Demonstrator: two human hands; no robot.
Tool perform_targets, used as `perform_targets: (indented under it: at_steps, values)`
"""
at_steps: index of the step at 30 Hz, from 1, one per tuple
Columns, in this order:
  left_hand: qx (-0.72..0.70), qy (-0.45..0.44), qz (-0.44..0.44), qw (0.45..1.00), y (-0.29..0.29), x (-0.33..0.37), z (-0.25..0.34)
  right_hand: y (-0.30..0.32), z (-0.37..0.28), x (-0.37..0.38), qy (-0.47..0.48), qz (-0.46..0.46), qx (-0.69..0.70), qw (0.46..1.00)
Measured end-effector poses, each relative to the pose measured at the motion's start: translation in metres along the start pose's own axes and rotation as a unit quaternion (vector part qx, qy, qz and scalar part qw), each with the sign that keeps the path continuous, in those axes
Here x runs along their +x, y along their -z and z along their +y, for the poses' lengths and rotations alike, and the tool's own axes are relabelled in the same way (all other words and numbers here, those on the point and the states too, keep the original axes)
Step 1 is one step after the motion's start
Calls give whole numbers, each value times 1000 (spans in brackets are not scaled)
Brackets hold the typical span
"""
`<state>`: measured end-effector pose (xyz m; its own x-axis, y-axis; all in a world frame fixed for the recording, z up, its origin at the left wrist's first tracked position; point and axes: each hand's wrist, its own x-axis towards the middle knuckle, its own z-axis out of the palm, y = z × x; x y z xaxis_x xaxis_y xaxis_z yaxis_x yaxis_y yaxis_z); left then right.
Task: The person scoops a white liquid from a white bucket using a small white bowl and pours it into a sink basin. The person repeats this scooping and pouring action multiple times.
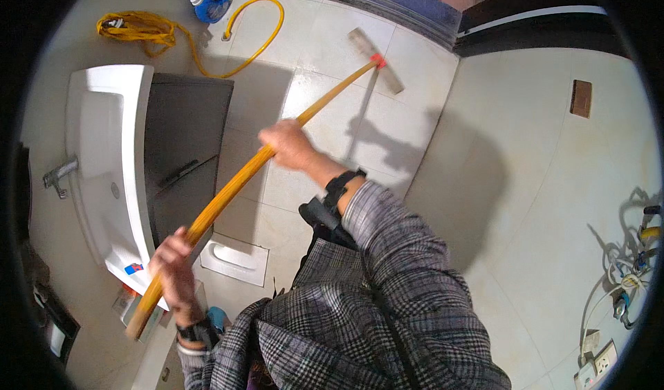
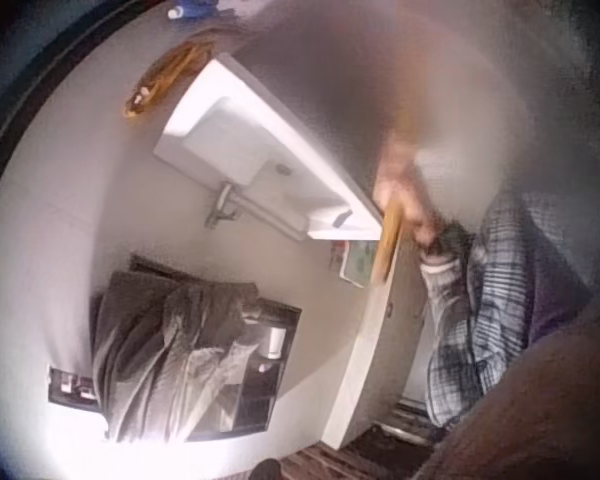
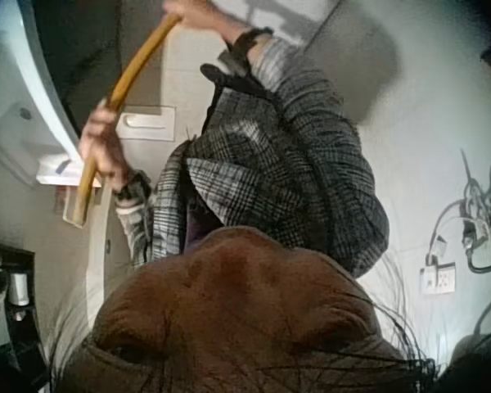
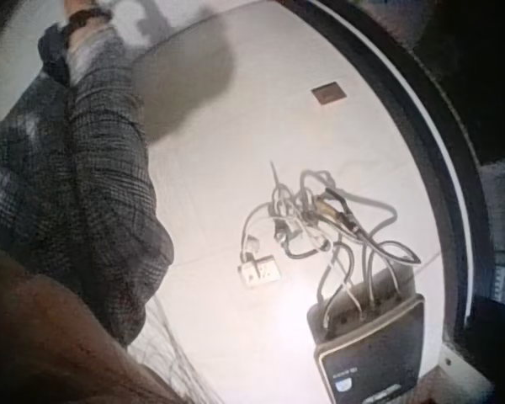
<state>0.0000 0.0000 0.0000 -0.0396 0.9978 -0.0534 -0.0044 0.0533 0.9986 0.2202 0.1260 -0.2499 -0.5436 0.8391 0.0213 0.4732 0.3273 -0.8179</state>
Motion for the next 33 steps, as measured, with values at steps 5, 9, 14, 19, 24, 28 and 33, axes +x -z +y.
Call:
perform_targets:
  at_steps: [5, 9, 14, 19, 24, 28, 33]
  values:
    - [45, -28, 50, 997, -9, -9, 14, -1, -12, -12, -4, -40, -4, 999]
    - [133, -110, -8, 985, 26, -16, 102, -33, -112, -9, 42, 5, 109, 993]
    - [44, -136, 40, 989, 15, -22, 82, -24, -90, 3, 80, -42, 133, 987]
    - [11, -48, 57, 997, -27, -15, 14, 12, -17, 4, 25, -63, -29, 997]
    - [61, -120, 53, 989, -12, -32, 70, -11, -71, 4, 95, -56, 90, 990]
    - [61, -193, 37, 979, 8, -53, 120, -40, -136, -7, 104, -134, 132, 977]
    - [19, -159, 86, 983, 10, -64, 75, -39, -104, 2, 98, -168, 108, 975]
